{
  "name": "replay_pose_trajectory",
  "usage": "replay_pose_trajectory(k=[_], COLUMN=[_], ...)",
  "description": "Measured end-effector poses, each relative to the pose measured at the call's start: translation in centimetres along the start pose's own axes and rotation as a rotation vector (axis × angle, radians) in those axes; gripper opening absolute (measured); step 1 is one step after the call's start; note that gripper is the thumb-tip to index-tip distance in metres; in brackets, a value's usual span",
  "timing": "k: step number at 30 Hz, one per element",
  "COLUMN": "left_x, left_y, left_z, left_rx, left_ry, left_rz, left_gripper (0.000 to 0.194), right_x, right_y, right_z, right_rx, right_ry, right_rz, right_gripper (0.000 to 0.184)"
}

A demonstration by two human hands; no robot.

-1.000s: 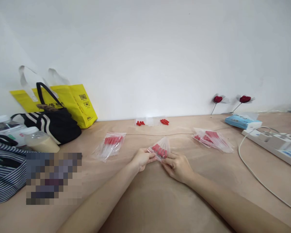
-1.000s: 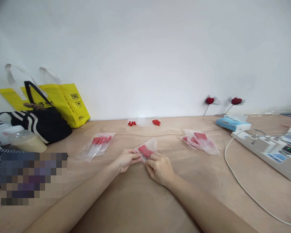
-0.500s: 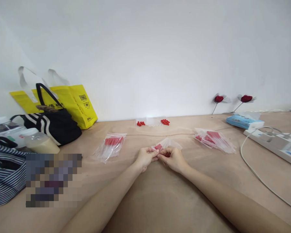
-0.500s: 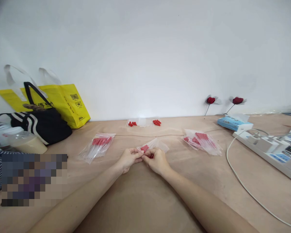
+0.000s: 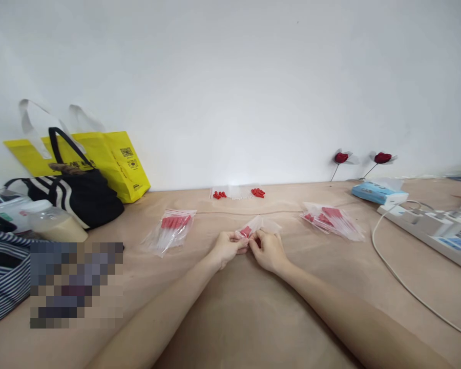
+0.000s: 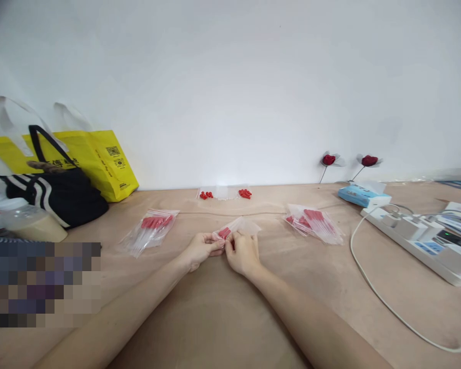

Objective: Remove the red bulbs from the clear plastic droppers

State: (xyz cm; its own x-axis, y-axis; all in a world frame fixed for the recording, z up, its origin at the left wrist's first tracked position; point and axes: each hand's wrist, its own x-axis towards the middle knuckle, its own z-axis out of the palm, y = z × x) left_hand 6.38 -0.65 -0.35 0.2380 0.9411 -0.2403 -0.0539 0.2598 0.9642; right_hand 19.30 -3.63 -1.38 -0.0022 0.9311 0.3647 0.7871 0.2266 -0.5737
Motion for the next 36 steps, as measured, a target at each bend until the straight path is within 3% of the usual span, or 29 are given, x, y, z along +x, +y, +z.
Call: replay_pose_trajectory(k=[5, 14, 20, 23, 27, 30, 36], left_x=[0.0, -0.6, -0.6, -0.4, -0.3, -0.4, -1.1], left_y=[0.2, 0.0, 1.0, 2.0, 2.3, 1.8, 1.2], left_z=[0.1, 0.6, -1.3, -3.2, -4.9, -5.2, -4.4], left_rx=[0.046, 0.170, 0.415, 0.619, 1.158, 1.300, 1.213], left_ry=[-0.013, -0.004, 0.000, -0.070, -0.362, -0.400, -0.307], left_rz=[0.000, 0.056, 0.088, 0.265, 0.626, 0.660, 0.746], left_gripper=[0.027, 0.020, 0.049, 0.053, 0.061, 0.054, 0.038], right_x=[-0.2, 0.7, 0.4, 0.3, 0.3, 0.4, 1.0], right_y=[-0.3, 1.4, 1.4, 1.7, 2.5, 3.5, 4.9], right_z=[0.1, 0.7, -0.4, -1.1, -2.2, -2.6, -1.9], right_rx=[-0.053, 0.016, -0.003, 0.067, 0.023, -0.060, 0.157], right_ry=[0.019, 0.068, 0.010, -0.104, -0.185, -0.147, -0.004], right_rz=[-0.034, 0.018, -0.368, -0.568, -0.684, -0.608, -0.156], right_gripper=[0.014, 0.015, 0.014, 0.017, 0.022, 0.017, 0.001])
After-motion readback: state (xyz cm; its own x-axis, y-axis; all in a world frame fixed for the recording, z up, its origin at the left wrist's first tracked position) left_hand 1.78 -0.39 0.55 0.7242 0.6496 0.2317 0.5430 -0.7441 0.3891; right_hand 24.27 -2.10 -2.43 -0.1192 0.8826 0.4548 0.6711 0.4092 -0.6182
